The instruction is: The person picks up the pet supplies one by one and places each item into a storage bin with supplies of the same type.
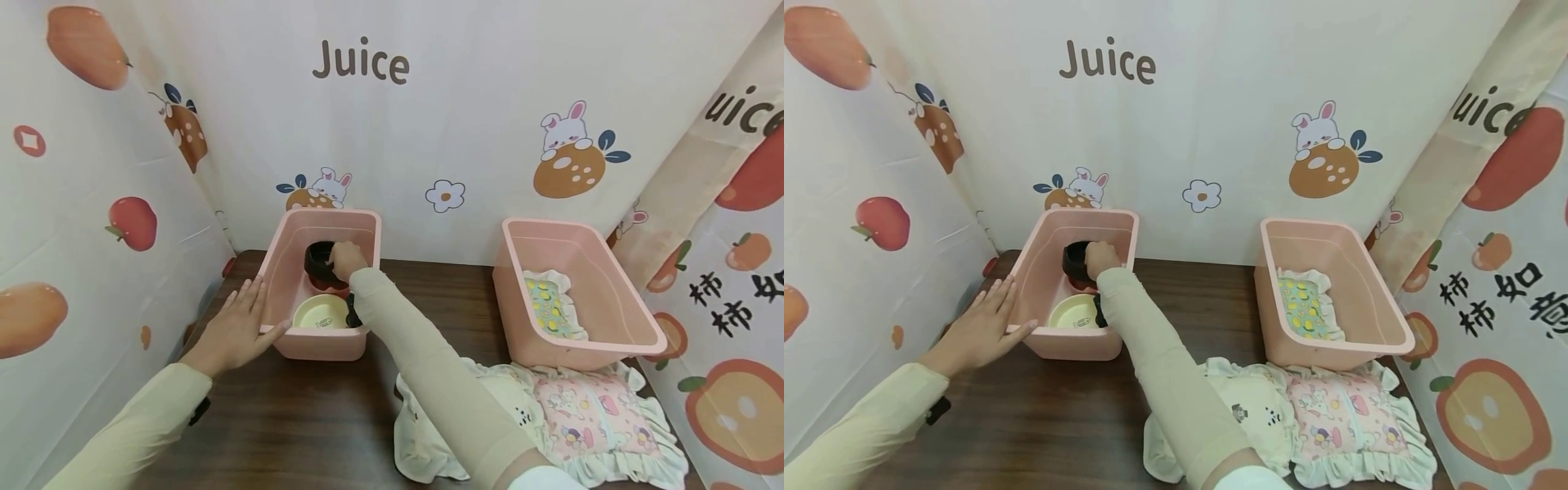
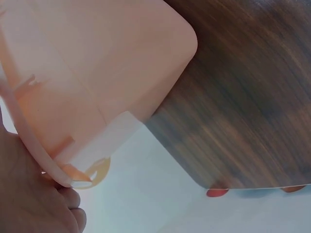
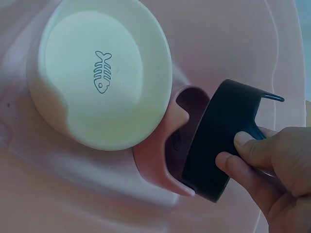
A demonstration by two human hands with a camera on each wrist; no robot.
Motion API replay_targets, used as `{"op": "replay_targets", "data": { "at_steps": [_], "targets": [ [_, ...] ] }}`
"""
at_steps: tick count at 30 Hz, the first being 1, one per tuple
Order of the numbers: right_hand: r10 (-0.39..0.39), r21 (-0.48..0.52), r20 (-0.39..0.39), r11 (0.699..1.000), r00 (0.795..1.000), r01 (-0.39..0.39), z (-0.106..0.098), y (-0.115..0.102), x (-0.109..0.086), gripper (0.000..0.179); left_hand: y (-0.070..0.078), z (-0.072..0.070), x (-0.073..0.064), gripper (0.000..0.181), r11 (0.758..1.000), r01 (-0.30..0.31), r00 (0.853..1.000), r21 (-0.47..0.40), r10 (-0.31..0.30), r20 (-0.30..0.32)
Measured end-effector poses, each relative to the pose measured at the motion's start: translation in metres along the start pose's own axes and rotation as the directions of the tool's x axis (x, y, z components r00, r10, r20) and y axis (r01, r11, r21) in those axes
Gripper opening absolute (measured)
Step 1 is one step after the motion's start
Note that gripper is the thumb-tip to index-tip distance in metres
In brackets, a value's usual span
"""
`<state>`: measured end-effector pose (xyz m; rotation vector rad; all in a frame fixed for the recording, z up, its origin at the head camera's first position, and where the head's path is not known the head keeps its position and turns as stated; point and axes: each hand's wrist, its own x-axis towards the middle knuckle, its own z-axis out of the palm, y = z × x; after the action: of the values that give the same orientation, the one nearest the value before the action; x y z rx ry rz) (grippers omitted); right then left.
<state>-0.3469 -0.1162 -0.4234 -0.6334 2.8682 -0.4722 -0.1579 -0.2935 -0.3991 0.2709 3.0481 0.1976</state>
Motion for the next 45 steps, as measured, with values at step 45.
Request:
{"op": "replay_targets", "data": {
  "at_steps": [45],
  "targets": [
    [-0.106,-0.274,0.084,0.953,0.991,0.125,0.012,-0.003,0.005,0.019,0.001,-0.003,-0.001,0.095,0.999,0.007,1.0,-0.033,-0.007,0.01]
  ]
}}
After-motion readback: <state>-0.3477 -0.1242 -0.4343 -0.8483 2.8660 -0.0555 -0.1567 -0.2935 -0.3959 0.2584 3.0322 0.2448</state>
